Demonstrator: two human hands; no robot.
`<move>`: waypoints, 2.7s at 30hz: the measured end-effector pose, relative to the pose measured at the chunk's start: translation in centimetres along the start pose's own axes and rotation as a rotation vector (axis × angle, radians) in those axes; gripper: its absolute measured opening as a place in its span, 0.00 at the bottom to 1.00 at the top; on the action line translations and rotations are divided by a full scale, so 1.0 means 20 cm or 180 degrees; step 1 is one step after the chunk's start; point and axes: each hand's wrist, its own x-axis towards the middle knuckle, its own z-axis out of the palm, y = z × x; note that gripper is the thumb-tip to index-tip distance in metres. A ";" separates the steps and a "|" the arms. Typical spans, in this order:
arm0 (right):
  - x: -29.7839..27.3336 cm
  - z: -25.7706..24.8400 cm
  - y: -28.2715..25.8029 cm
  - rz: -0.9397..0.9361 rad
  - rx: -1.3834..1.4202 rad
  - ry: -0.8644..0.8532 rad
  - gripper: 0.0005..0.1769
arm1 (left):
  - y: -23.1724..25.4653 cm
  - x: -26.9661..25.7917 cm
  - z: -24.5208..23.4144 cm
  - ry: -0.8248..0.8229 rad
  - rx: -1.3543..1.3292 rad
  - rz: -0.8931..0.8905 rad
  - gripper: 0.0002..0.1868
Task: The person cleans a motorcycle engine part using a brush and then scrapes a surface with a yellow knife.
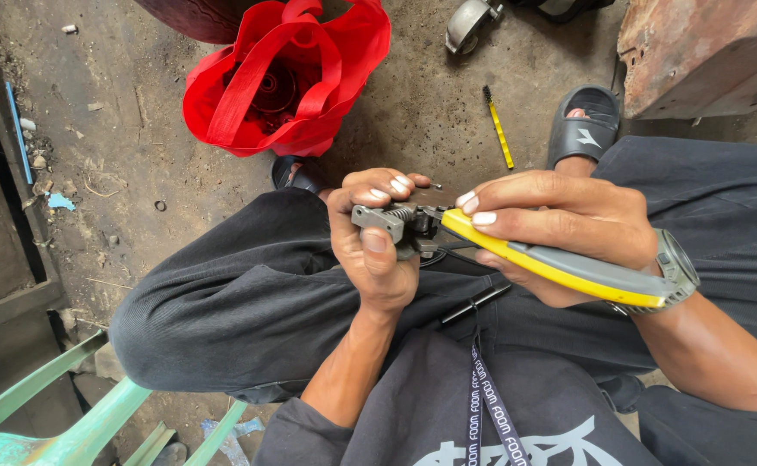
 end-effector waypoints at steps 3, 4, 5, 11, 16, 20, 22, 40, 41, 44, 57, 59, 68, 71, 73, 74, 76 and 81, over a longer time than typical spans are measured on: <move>0.00 -0.01 0.02 -0.0042 0.0048 -0.0081 0.12 | 0.01 0.00 0.00 -0.0031 0.0198 0.0095 0.19; 0.00 -0.03 0.01 -0.0036 0.0047 -0.0081 0.12 | 0.01 0.01 0.00 -0.0031 0.0197 0.0089 0.19; 0.01 -0.04 0.01 -0.0053 0.0012 -0.0064 0.10 | 0.01 0.01 -0.01 0.0004 0.0135 0.0066 0.18; 0.03 -0.02 -0.03 -0.0044 -0.0060 -0.0054 0.10 | 0.02 0.01 0.00 0.0002 0.0192 0.0090 0.18; 0.02 -0.04 0.00 -0.0032 -0.0235 -0.0145 0.09 | 0.02 0.01 0.00 -0.0033 0.0244 0.0120 0.18; 0.03 -0.04 0.01 -0.0109 0.0016 0.0000 0.08 | 0.01 0.02 0.00 0.0023 0.0132 0.0112 0.17; 0.02 -0.02 0.00 -0.0106 0.0072 0.0122 0.09 | 0.01 0.01 0.00 -0.0013 0.0140 0.0114 0.17; 0.04 -0.02 -0.02 0.0050 0.0048 -0.0118 0.11 | 0.01 0.01 -0.01 0.0100 0.0054 -0.0037 0.16; 0.03 -0.02 -0.02 0.0092 0.0052 -0.0117 0.11 | 0.01 0.01 0.00 0.0110 0.0025 -0.0044 0.16; 0.04 -0.01 -0.01 0.0055 0.0003 -0.0151 0.11 | 0.01 0.00 0.00 0.0082 0.0009 -0.0091 0.18; 0.04 -0.02 0.00 0.0266 0.0110 -0.0372 0.13 | 0.01 0.00 0.00 0.0142 -0.0082 -0.0131 0.16; 0.04 -0.02 0.02 0.0186 0.0075 -0.0422 0.13 | 0.01 0.00 0.00 0.0102 -0.0014 -0.0118 0.17; 0.03 -0.04 0.01 0.0207 0.0166 -0.0373 0.13 | 0.04 0.02 -0.01 0.0221 -0.0323 -0.0261 0.16; 0.04 -0.03 0.01 0.0143 0.0196 -0.0401 0.13 | 0.04 0.01 -0.01 0.0223 -0.0436 -0.0331 0.15; 0.04 -0.04 0.01 0.0132 0.0190 -0.0421 0.13 | 0.04 0.01 -0.03 0.0219 -0.0514 -0.0395 0.14; 0.04 -0.06 0.02 0.0129 -0.0045 -0.0497 0.12 | 0.04 0.01 -0.04 0.0238 -0.0699 -0.0493 0.14; 0.04 -0.07 0.02 0.0115 -0.0278 -0.0571 0.11 | 0.04 0.02 -0.06 0.0255 -0.0881 -0.0581 0.13; 0.02 -0.04 0.01 0.0069 0.0081 -0.0159 0.11 | 0.04 0.02 -0.06 0.0337 -0.1216 -0.0772 0.13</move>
